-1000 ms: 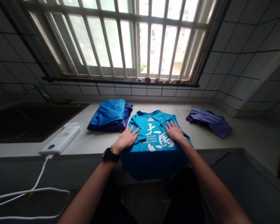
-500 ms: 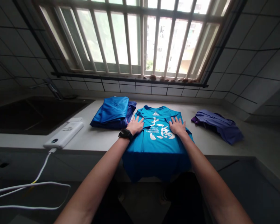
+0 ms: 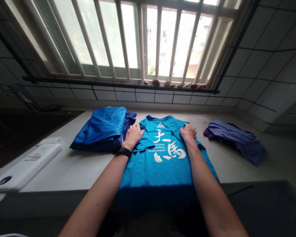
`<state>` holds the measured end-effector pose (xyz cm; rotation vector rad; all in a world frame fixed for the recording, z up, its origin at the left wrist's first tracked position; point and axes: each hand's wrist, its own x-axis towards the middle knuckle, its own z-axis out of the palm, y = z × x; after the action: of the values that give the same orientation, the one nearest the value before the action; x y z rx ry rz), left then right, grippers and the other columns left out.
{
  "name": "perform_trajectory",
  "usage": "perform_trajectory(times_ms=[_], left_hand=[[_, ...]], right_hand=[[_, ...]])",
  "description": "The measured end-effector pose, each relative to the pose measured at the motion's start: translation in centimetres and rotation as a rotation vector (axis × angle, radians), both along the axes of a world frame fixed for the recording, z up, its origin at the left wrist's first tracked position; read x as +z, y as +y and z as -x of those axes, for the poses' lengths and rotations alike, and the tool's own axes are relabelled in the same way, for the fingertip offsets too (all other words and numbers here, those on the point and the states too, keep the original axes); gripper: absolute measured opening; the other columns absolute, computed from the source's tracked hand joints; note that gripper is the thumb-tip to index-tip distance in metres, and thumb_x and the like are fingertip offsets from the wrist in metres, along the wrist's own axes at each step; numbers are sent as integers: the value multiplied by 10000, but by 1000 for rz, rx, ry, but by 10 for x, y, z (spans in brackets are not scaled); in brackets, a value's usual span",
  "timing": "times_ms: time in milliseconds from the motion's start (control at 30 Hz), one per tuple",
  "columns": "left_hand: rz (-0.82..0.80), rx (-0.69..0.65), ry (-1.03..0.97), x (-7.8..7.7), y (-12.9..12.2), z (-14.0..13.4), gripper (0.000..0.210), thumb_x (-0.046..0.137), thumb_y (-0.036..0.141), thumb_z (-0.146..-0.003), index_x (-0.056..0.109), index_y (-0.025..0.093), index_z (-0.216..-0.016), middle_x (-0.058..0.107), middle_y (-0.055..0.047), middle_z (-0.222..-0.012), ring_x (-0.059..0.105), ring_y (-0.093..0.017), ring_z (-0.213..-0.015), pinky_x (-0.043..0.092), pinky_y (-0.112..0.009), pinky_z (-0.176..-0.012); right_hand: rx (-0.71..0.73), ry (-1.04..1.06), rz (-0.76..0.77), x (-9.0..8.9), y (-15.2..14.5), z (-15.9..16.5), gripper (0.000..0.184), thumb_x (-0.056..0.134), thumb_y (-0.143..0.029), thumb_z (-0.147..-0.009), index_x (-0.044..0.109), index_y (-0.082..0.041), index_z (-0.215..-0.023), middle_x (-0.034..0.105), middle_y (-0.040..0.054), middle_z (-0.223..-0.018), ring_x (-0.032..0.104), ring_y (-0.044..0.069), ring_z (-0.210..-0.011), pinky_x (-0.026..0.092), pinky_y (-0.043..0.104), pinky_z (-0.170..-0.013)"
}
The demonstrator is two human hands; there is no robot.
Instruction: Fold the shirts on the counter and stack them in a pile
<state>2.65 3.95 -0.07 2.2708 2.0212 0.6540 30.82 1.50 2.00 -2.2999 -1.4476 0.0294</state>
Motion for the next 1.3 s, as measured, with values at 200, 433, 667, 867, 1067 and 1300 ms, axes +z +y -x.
perform_trajectory(times_ms=[200,433,667,867,1067,1300], left_hand=[[26,-195,-362,-5,12,8,273,572,84,-764,661,218,-984,742,-90,-1073,698,-261,-1081,533,-365,-1017],[221,13,-728,0,13,4,796,815,169,-587,530,114,-1328,691,-202,-1270,694,-329,-1156,582,-380,-902],[249,-40,-762,6,8,2,420,864,278,-615,716,145,-985,787,-143,-1053,743,-346,-1070,594,-407,-938],[58,-199,-811,8,5,3,587,636,49,-603,766,146,-1166,789,-103,-1213,701,-296,-1232,539,-408,-1108],[-18,-153,-802,18,-6,1,580,629,39,-622,788,127,-1172,795,-121,-1202,729,-308,-1192,558,-404,-1096],[-13,-15,-718,29,-14,0,489,785,191,-727,750,121,-1209,796,-164,-1173,750,-330,-1138,573,-392,-1031]], right_hand=[[24,109,45,-3,0,-15,509,489,-213,-983,549,-103,-1476,638,209,-1430,601,335,-1321,470,397,-1085],[66,210,-2,1,5,-19,439,578,-125,-821,694,-107,-1243,772,159,-1166,719,299,-1086,542,305,-871],[152,282,-53,-5,5,-21,235,622,-238,-754,772,-165,-919,787,101,-927,715,277,-943,537,295,-815],[82,400,-180,-3,10,-22,208,576,-145,-717,707,-197,-870,765,75,-869,710,242,-887,549,283,-794],[130,881,-210,3,12,-16,572,558,-133,-774,600,-135,-1345,740,65,-872,691,199,-641,596,316,-639],[186,972,-206,7,3,-9,73,710,-188,-839,691,-159,-775,645,-4,-593,684,172,-611,589,256,-612]])
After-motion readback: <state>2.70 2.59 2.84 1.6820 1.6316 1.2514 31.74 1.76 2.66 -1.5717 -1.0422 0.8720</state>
